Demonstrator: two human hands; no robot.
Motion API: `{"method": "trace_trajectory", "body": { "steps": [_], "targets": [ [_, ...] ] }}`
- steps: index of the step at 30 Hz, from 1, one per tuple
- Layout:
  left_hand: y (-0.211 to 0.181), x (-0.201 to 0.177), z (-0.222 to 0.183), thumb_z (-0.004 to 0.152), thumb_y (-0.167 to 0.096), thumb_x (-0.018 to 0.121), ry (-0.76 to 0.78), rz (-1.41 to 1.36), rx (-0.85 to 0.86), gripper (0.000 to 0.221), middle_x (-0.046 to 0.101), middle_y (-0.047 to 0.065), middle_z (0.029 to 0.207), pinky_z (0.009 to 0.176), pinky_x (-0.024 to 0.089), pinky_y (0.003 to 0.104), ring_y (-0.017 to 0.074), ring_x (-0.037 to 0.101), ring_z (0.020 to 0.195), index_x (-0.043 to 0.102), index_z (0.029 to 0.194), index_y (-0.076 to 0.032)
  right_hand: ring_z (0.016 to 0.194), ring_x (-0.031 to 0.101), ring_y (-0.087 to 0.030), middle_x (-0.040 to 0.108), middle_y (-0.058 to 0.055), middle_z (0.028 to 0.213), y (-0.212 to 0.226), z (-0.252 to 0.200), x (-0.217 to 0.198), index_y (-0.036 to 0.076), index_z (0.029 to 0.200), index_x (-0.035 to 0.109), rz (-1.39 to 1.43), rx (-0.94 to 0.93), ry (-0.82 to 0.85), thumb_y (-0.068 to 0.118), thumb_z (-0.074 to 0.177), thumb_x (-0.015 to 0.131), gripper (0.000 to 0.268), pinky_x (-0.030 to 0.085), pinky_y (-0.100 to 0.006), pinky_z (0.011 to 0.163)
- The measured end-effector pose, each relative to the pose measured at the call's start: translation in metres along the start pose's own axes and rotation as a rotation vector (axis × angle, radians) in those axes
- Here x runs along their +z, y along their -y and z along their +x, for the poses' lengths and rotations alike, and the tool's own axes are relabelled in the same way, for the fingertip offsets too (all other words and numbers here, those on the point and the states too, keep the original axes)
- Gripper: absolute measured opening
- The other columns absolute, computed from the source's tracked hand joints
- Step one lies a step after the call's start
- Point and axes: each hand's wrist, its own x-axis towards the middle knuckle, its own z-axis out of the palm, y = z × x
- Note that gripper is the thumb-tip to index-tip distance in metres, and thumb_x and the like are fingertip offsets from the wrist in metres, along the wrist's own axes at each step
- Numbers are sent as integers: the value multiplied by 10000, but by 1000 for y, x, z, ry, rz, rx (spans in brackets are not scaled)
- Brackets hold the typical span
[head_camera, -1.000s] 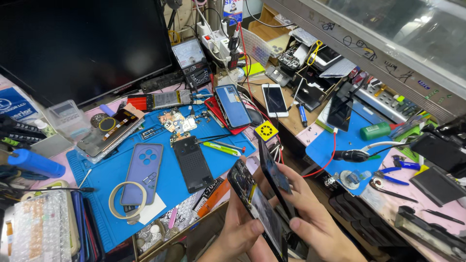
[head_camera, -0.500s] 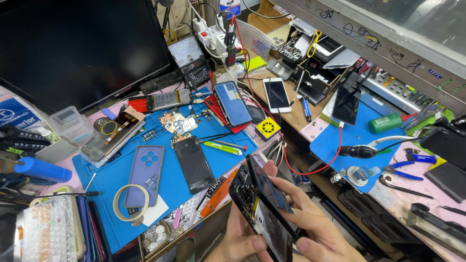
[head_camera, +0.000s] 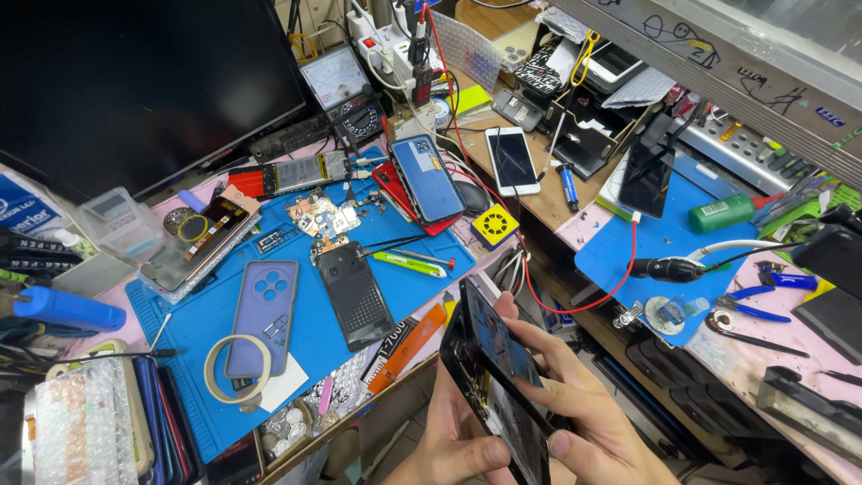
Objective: The person uses a thin tool to pry open the side of a black mobile phone, removes the internal components, and then sorts through various small electronic parts in a plastic container.
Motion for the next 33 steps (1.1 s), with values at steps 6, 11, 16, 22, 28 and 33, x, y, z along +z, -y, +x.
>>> {"method": "trace_trajectory", "body": {
  "steps": [6,11,16,22,28,33],
  "targets": [
    [-1,2,2,757,-354,905,17,7,72,1314,212,199,1688,1273,284,444,319,371,1525,33,1689,-39,1582,253,-474,282,-323,1716,0,3,3,33,1414,663,-66,24,-13,493,1042,536,605,169,-603,1288],
    [1,1,-2,722,-368,915,2,-17,26,1347,157,158,1726,1278,261,457,311,329,1541,1,1665,-66,1578,248,-483,274,-337,1715,0,1,5,10,1397,678,-79,42,1,495,1035,530,623,167,-601,1283],
    [0,-1,-1,731,-381,914,18,22,54,1357,83,139,1782,1308,224,440,276,234,1616,-22,1663,-70,1576,236,-494,273,-355,1705,-2,1,6,-15,1396,675,-75,44,0,495,1024,540,646,142,-602,1282],
    [-1,-1,-3,710,-364,930,-2,-5,29,1364,97,146,1774,1301,223,442,278,249,1603,-4,1662,-80,1565,276,-494,298,-361,1691,-3,1,7,-7,1382,684,-102,24,-23,507,1031,533,641,185,-596,1278],
    [-2,0,-2,715,-336,938,14,-33,24,1359,137,153,1763,1296,222,430,278,266,1590,5,1670,-82,1559,285,-497,296,-366,1686,0,0,10,-21,1386,676,-59,35,-36,511,1038,545,649,193,-596,1273],
    [-2,1,-2,724,-330,940,23,-40,27,1353,132,154,1770,1305,216,419,260,260,1602,10,1676,-84,1553,301,-493,292,-364,1691,-3,-2,8,-7,1399,673,-68,35,-34,497,1033,544,636,210,-591,1268]
  ]
}}
